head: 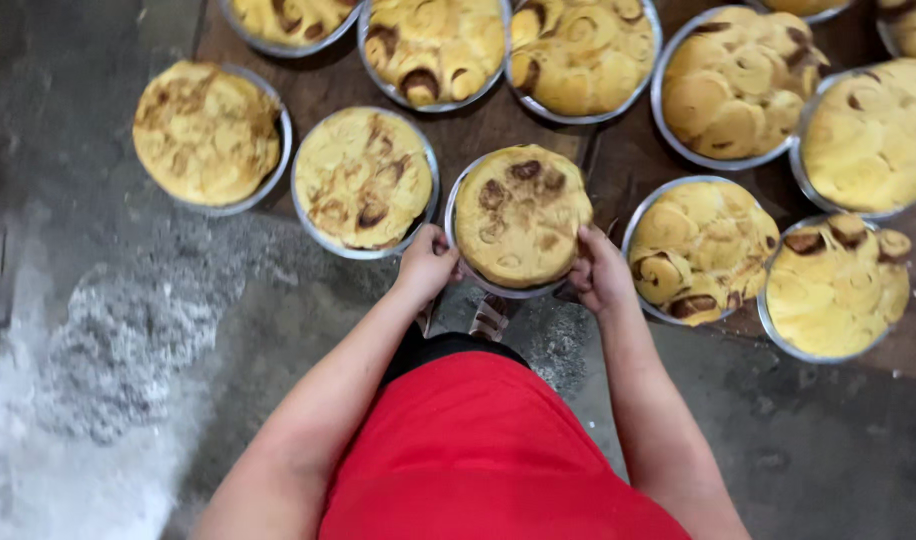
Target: The person uses a spoon to loosen and remove several round loaves of bread from individual metal baking tins on a wooden table.
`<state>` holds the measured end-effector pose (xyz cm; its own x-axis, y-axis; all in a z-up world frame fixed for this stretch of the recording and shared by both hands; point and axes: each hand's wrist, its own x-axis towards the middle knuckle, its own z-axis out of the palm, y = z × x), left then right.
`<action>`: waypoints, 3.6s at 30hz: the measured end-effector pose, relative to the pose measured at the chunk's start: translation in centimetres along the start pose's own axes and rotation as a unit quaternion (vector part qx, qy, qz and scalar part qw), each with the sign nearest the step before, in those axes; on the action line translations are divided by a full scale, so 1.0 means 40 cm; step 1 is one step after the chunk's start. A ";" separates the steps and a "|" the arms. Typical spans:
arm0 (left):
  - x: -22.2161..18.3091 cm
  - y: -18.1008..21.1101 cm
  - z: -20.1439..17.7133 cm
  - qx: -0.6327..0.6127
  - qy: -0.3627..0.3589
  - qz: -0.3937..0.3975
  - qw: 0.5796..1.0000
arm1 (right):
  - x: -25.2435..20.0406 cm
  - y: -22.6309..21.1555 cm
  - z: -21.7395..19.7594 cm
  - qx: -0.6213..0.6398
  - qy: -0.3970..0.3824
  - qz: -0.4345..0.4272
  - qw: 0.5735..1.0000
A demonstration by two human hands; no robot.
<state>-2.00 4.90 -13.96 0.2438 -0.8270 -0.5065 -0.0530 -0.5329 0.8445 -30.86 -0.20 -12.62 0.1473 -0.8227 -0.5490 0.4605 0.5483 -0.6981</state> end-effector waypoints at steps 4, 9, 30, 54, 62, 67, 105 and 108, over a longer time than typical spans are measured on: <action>0.008 -0.041 0.020 -0.074 0.051 -0.043 0.995 | -0.004 0.008 -0.015 -0.110 -0.017 -0.007 0.994; -0.003 0.026 0.016 0.124 0.003 -0.011 0.992 | -0.073 -0.053 0.097 -0.459 0.048 -0.306 0.833; 0.725 0.193 -0.598 -0.488 -0.002 -0.065 0.871 | -0.140 0.142 0.156 -0.277 0.361 -0.107 0.884; -0.206 0.534 -0.256 -0.096 0.062 0.155 0.981 | -0.056 -0.105 -0.240 -0.556 0.260 -0.340 0.712; -0.197 0.453 0.145 -0.037 -0.172 0.069 0.982 | -0.255 -0.244 -0.242 -0.310 0.118 -0.263 0.906; -0.245 0.530 0.246 0.296 -0.119 0.233 0.918 | -0.409 -0.265 -0.093 -0.400 0.059 -0.287 0.868; -0.260 0.550 0.324 0.276 -0.161 0.241 0.916 | -0.137 -0.246 -0.737 0.055 0.490 -0.229 0.839; -0.248 0.522 0.318 0.201 -0.188 0.275 0.921 | -0.140 -0.301 -0.744 -0.131 0.430 -0.334 0.828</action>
<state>-17.86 -0.30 6.51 -0.2755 -0.9551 -0.1095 -0.4409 0.0243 0.8972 -63.27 2.27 -14.83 -0.7943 -0.6059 -0.0446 -0.0357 0.1199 -0.9921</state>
